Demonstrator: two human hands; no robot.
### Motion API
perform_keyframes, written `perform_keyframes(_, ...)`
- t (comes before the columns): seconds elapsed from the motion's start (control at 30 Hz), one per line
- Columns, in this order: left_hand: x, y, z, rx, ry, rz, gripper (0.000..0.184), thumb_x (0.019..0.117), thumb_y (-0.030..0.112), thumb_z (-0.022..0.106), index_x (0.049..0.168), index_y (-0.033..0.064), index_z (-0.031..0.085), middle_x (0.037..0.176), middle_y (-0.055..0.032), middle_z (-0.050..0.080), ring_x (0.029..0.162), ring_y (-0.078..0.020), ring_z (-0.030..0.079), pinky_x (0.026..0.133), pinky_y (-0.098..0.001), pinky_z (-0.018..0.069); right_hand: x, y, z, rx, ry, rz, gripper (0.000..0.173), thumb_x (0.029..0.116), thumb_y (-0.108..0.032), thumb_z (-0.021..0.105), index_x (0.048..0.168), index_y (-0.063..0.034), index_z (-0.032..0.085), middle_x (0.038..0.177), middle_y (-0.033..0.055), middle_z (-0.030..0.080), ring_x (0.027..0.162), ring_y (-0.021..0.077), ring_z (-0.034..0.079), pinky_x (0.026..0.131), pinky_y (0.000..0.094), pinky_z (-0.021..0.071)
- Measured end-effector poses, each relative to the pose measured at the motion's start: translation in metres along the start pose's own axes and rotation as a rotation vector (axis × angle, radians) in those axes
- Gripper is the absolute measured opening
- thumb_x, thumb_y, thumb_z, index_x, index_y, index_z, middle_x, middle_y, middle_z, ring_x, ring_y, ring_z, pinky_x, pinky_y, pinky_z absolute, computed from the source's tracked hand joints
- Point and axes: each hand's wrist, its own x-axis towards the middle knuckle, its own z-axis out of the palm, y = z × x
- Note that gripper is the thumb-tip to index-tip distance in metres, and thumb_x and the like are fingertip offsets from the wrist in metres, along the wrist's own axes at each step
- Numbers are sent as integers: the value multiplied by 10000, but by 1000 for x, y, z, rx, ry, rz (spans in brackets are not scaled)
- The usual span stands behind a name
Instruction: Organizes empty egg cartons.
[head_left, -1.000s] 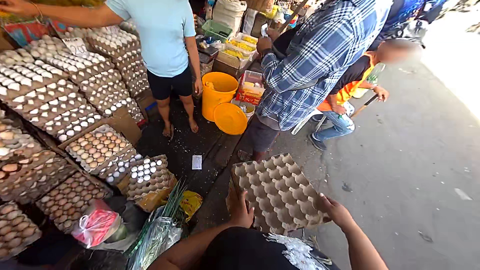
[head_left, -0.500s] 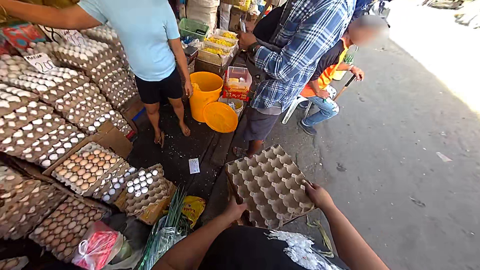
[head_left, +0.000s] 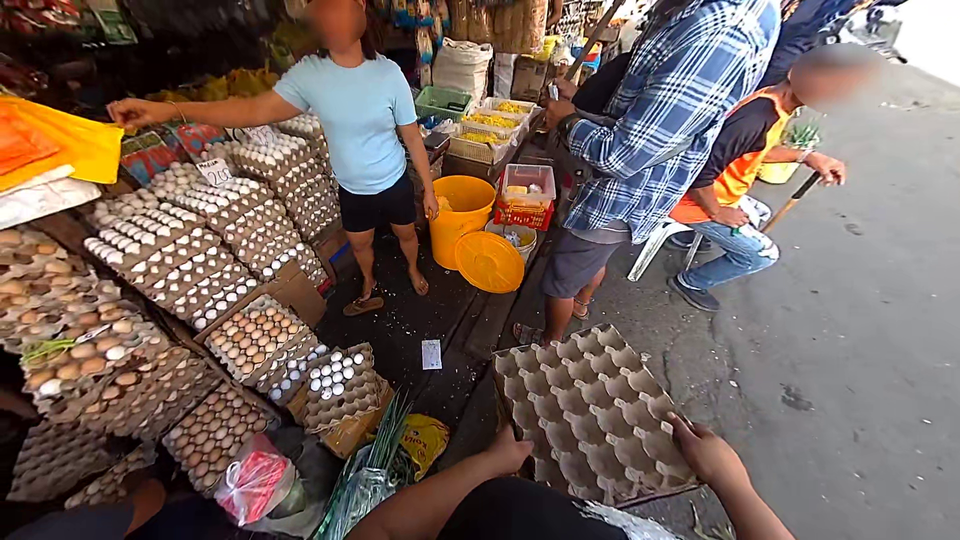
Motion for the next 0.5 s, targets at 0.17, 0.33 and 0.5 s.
perform_keyframes(0.17,-3,6,4,27,28,19,521,1026,202,600,1437,-77,441,1327,-271,600,1235,-328,603,1080,-478,461,2,1,-3,24,-8,-21,585,1092,-484,423,1286,20,651,1261,328,645,1254,493,582,1047,685,401)
perform_keyframes(0.33,3,4,4,48,17,-9,512,1040,230,582,1438,-65,453,1349,-267,591,1257,-332,591,1094,-483,449,3,1,-3,47,3,-31,561,1089,-477,441,1365,-23,619,1282,311,647,1268,485,578,1058,690,392)
perform_keyframes(0.5,-2,4,5,48,19,-5,515,1051,242,561,1456,-52,441,1369,-258,583,1277,-321,581,1101,-477,443,0,4,-2,66,3,-49,557,1094,-466,435,1430,-43,571,1317,320,625,1281,502,564,1061,697,385)
